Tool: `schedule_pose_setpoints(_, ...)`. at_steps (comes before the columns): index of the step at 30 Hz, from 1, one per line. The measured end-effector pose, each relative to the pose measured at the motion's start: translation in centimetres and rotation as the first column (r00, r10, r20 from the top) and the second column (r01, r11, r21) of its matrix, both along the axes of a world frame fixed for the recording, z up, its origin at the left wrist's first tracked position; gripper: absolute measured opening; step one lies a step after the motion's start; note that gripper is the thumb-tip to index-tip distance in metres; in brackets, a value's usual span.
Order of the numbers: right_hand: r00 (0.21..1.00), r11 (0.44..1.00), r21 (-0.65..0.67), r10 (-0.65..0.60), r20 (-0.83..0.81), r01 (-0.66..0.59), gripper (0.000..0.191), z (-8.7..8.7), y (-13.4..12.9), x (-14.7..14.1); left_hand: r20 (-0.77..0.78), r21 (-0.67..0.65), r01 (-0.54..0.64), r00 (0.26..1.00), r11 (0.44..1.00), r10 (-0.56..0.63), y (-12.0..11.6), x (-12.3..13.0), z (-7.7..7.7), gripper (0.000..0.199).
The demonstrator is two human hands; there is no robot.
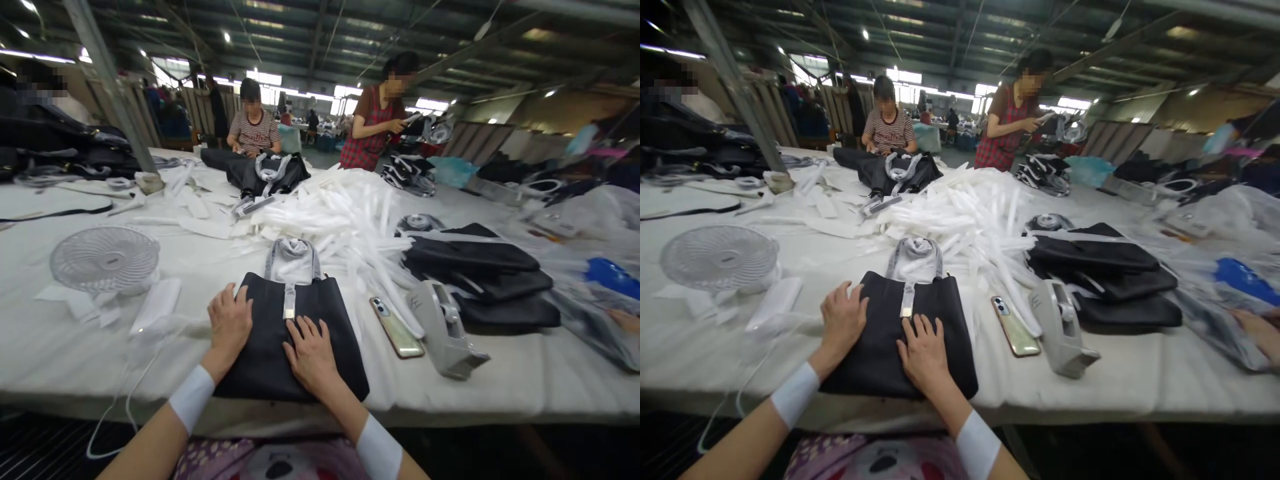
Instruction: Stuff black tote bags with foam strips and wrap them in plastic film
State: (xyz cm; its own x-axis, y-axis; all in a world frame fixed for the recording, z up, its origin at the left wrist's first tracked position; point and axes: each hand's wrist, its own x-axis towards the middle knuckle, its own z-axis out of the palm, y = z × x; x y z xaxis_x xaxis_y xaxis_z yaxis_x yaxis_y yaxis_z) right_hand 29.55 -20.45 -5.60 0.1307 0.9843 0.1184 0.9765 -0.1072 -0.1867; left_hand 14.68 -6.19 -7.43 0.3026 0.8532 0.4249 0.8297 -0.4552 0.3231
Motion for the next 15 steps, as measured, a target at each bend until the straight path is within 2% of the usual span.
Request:
schedule_pose_setpoints(2,1.0,1.0,0.015,-0.004,-0.016,0.004,0.045,-0.6,0.1,0.0,-0.029,0.066,0.214,0.977,0.975,-0.213,-2.0,1.5,0.9,0.045)
schedule_pose_setpoints(4,0.997,1.0,0.009,0.029,-0.066,-0.029,0.049,-0.5,0.0,0.2,-0.075,0.037,0.465,0.884,0.885,-0.461,-4.1,2.9,0.7,0.053)
schedule_pose_setpoints(6,0.975,0.994,0.03,0.106,-0.195,-0.102,0.051,0.1,-0.5,1.1,-0.124,-0.037,0.593,0.796,0.804,-0.592,-5.8,3.9,-0.4,0.058)
schedule_pose_setpoints(7,0.951,0.992,0.069,0.12,-0.286,-0.104,0.047,0.6,-0.9,1.9,-0.146,-0.061,0.613,0.775,0.788,-0.614,-6.4,4.2,-1.0,0.059)
schedule_pose_setpoints(8,0.918,0.991,0.125,0.095,-0.384,-0.051,0.041,1.1,-1.5,2.9,-0.166,-0.071,0.617,0.768,0.784,-0.619,-6.8,4.4,-1.5,0.06)
schedule_pose_setpoints(9,0.877,0.981,0.181,0.029,-0.48,0.066,0.034,1.7,-2.1,4.1,-0.181,-0.068,0.61,0.77,0.789,-0.611,-7.1,4.5,-2.0,0.06)
schedule_pose_setpoints(10,0.821,0.947,0.222,-0.069,-0.566,0.232,0.032,2.2,-2.8,5.5,-0.192,-0.059,0.6,0.778,0.798,-0.599,-7.3,4.5,-2.3,0.06)
schedule_pose_setpoints(12,0.677,0.803,0.213,-0.29,-0.676,0.557,0.039,2.8,-3.8,8.7,-0.203,-0.037,0.585,0.79,0.81,-0.579,-7.4,4.5,-2.5,0.06)
schedule_pose_setpoints(13,0.606,0.732,0.172,-0.38,-0.699,0.659,0.047,2.9,-4.1,10.2,-0.205,-0.029,0.579,0.794,0.815,-0.572,-7.4,4.5,-2.4,0.06)
schedule_pose_setpoints(14,0.551,0.686,0.126,-0.446,-0.706,0.717,0.056,2.8,-4.2,11.7,-0.205,-0.023,0.575,0.798,0.818,-0.567,-7.4,4.5,-2.3,0.06)
schedule_pose_setpoints(15,0.516,0.665,0.08,-0.491,-0.702,0.742,0.065,2.5,-4.1,12.9,-0.204,-0.02,0.572,0.8,0.82,-0.564,-7.4,4.5,-2.2,0.06)
